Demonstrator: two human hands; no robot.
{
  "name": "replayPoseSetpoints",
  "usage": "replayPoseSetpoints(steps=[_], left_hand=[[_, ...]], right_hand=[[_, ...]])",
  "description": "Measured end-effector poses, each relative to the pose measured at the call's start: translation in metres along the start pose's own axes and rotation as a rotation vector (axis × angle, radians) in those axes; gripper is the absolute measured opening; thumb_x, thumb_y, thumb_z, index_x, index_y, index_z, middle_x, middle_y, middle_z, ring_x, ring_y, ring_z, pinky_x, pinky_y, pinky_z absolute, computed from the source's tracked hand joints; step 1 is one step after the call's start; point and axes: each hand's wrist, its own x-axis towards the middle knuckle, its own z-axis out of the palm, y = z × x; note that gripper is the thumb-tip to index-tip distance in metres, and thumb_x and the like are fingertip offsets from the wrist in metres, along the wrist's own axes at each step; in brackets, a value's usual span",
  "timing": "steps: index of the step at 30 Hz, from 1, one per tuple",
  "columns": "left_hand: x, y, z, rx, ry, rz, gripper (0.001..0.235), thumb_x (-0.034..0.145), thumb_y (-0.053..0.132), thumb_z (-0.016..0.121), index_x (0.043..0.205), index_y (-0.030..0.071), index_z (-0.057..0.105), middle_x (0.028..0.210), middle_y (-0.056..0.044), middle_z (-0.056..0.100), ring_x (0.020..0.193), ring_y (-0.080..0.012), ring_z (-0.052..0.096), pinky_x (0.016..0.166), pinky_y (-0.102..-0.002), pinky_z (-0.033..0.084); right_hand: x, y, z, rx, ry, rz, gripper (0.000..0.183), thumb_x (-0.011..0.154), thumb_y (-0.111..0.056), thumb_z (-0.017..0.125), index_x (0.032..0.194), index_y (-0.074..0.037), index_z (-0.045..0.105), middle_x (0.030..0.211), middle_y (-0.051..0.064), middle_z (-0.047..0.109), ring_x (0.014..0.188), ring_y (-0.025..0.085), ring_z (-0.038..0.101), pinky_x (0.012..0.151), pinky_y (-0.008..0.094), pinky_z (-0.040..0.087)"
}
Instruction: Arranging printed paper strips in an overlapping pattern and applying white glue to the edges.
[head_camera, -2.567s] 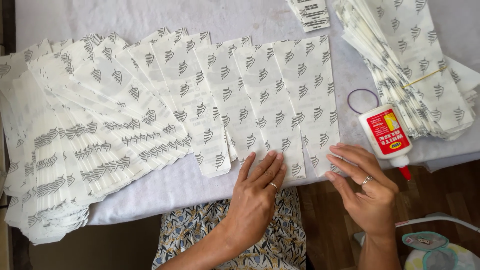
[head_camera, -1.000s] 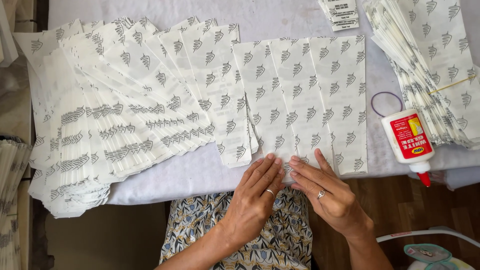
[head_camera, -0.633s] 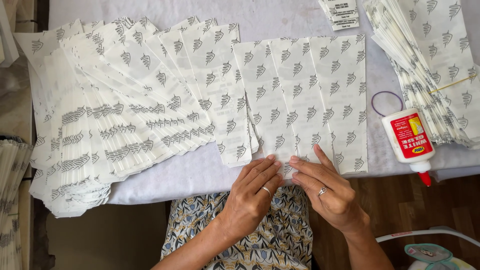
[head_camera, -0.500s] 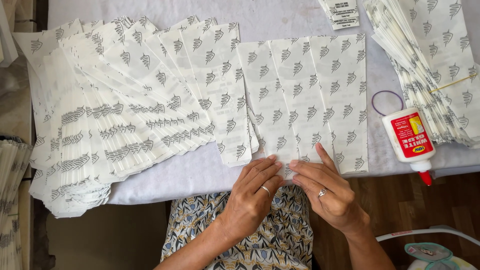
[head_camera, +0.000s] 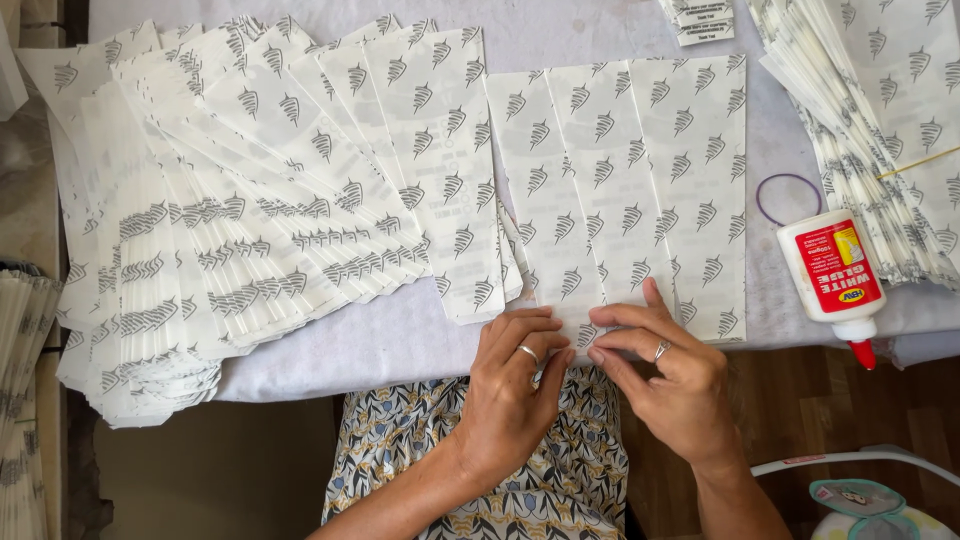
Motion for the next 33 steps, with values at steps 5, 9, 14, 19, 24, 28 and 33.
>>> replayPoseSetpoints(steps=[5, 9, 14, 19, 24, 28, 33], left_hand=[[-0.001, -0.003, -0.006, -0.128, -0.072, -0.083, 0.013, 0.096, -0.010, 0.060, 0.103, -0.001, 0.066, 0.107, -0.012, 0.068, 0.113, -0.0327, 0.065, 0.101, -0.043, 0.050], [0.001, -0.003, -0.013, -0.118, -0.119, -0.060, 0.017, 0.100, -0.009, 0.051, 0.107, -0.004, 0.066, 0.110, -0.016, 0.068, 0.115, -0.0326, 0.063, 0.102, -0.042, 0.050], [0.048, -0.021, -0.022, 0.528, 0.072, 0.130, 0.028, 0.097, 0.008, 0.067, 0.122, 0.010, 0.056, 0.126, -0.014, 0.063, 0.114, -0.0306, 0.056, 0.087, -0.043, 0.039], [0.079, -0.078, -0.038, 0.739, -0.153, 0.138, 0.052, 0.089, 0.046, 0.074, 0.126, 0.010, 0.067, 0.138, -0.005, 0.064, 0.137, -0.0386, 0.049, 0.112, -0.059, 0.034], [0.077, -0.084, -0.063, 0.761, -0.274, 0.196, 0.055, 0.096, 0.061, 0.059, 0.126, 0.016, 0.068, 0.143, -0.003, 0.061, 0.139, -0.0384, 0.048, 0.112, -0.065, 0.032], [0.067, -0.092, -0.101, 0.771, -0.289, 0.172, 0.057, 0.098, 0.061, 0.056, 0.131, 0.016, 0.069, 0.147, -0.005, 0.060, 0.142, -0.0380, 0.046, 0.115, -0.063, 0.028], [0.046, -0.098, -0.163, 0.757, -0.247, 0.142, 0.049, 0.096, 0.050, 0.068, 0.130, 0.014, 0.069, 0.147, -0.007, 0.061, 0.142, -0.0383, 0.047, 0.118, -0.062, 0.025]], right_hand=[[0.001, -0.003, -0.003, 0.044, 0.001, 0.095, 0.006, 0.087, 0.006, 0.072, 0.090, 0.000, 0.073, 0.107, 0.015, 0.076, 0.093, 0.015, 0.073, 0.127, 0.046, 0.041], [0.000, -0.006, -0.003, 0.029, -0.007, 0.083, 0.008, 0.088, 0.008, 0.069, 0.092, 0.002, 0.074, 0.108, 0.015, 0.076, 0.094, 0.016, 0.073, 0.126, 0.046, 0.041], [-0.001, -0.009, 0.001, -0.041, 0.009, 0.046, 0.010, 0.090, 0.007, 0.069, 0.098, 0.001, 0.073, 0.108, 0.013, 0.075, 0.095, 0.016, 0.073, 0.126, 0.046, 0.041], [-0.002, -0.008, 0.000, -0.052, 0.012, 0.017, 0.011, 0.090, 0.005, 0.070, 0.099, 0.003, 0.074, 0.109, 0.013, 0.075, 0.097, 0.017, 0.073, 0.126, 0.046, 0.041], [-0.008, -0.004, 0.003, -0.059, 0.021, 0.009, 0.010, 0.090, 0.005, 0.070, 0.099, 0.003, 0.074, 0.110, 0.014, 0.075, 0.096, 0.018, 0.073, 0.127, 0.047, 0.041], [-0.010, -0.002, 0.004, -0.079, 0.027, -0.013, 0.010, 0.091, 0.004, 0.070, 0.099, 0.002, 0.074, 0.111, 0.013, 0.075, 0.096, 0.017, 0.073, 0.126, 0.047, 0.042], [-0.012, -0.003, 0.004, -0.095, 0.025, -0.009, 0.011, 0.092, 0.003, 0.069, 0.101, 0.001, 0.074, 0.113, 0.011, 0.074, 0.097, 0.016, 0.072, 0.128, 0.048, 0.042]])
